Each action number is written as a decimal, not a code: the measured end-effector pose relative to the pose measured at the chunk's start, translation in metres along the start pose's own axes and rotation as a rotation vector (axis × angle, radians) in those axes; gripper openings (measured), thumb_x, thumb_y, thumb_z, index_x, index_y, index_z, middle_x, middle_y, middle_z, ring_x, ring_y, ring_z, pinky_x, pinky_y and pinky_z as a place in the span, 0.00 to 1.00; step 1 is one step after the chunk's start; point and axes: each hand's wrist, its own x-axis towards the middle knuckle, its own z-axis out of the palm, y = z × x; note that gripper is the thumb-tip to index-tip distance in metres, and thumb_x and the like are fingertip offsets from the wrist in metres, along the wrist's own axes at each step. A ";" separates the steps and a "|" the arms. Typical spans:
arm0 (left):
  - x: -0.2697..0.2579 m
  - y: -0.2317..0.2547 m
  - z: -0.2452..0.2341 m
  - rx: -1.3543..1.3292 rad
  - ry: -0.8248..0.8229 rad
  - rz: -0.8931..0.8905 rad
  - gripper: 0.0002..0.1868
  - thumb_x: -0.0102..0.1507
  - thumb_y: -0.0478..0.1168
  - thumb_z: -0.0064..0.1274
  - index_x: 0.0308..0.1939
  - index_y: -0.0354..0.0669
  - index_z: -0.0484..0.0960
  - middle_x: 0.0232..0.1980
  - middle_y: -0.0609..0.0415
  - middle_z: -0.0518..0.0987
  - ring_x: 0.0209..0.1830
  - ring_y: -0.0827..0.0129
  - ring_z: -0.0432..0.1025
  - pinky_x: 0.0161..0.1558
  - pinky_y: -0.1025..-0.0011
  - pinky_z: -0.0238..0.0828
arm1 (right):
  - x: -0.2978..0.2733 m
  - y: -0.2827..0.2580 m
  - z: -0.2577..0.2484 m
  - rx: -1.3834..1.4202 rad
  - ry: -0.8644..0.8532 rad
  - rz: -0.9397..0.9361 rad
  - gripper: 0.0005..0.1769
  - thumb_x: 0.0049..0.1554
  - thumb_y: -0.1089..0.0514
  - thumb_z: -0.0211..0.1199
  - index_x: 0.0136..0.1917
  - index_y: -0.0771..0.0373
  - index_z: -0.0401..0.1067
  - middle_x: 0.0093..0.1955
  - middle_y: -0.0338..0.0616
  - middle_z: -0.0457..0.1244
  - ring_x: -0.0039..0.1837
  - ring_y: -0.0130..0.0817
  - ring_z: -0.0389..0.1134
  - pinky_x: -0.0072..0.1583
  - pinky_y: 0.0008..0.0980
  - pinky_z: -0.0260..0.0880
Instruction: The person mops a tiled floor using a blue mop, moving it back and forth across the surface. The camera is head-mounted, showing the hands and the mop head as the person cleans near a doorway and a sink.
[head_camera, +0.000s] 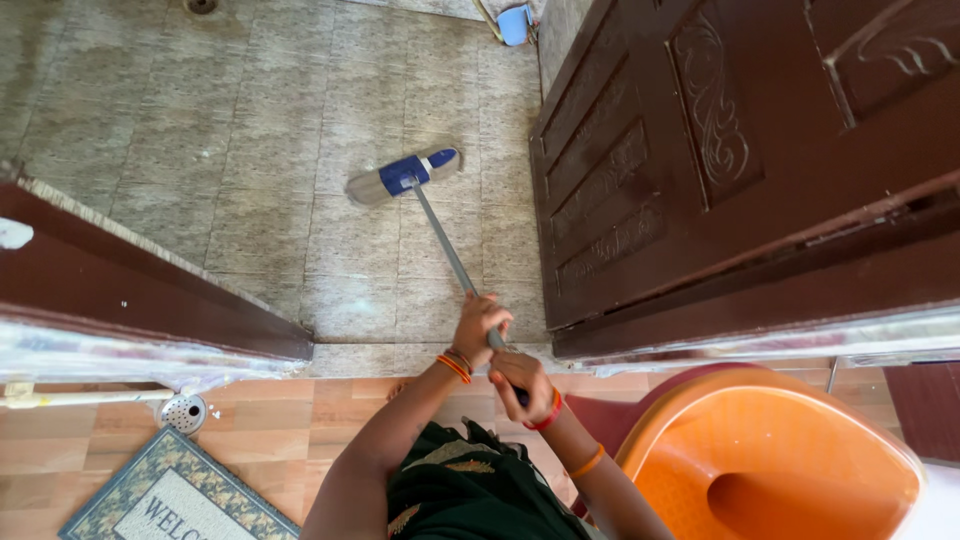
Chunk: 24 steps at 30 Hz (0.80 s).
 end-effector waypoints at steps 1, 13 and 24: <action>-0.007 0.016 0.000 -0.032 -0.030 0.006 0.05 0.56 0.35 0.58 0.36 0.47 0.82 0.40 0.52 0.81 0.61 0.48 0.71 0.73 0.37 0.46 | -0.009 -0.014 -0.003 0.019 0.023 -0.009 0.10 0.58 0.71 0.52 0.34 0.71 0.66 0.33 0.52 0.59 0.36 0.47 0.61 0.42 0.42 0.63; -0.049 0.206 -0.021 -0.290 -0.214 0.219 0.05 0.55 0.35 0.54 0.34 0.43 0.82 0.34 0.53 0.81 0.35 0.59 0.75 0.44 0.60 0.68 | -0.099 -0.165 -0.050 -0.064 0.193 0.036 0.13 0.58 0.63 0.53 0.34 0.69 0.71 0.31 0.50 0.63 0.36 0.47 0.69 0.42 0.39 0.72; -0.034 0.188 -0.019 -0.306 -0.203 0.332 0.04 0.55 0.35 0.53 0.33 0.42 0.78 0.30 0.54 0.76 0.29 0.60 0.72 0.36 0.61 0.67 | -0.091 -0.140 -0.039 -0.016 0.326 -0.105 0.15 0.59 0.59 0.54 0.36 0.71 0.73 0.31 0.50 0.63 0.34 0.45 0.68 0.41 0.39 0.73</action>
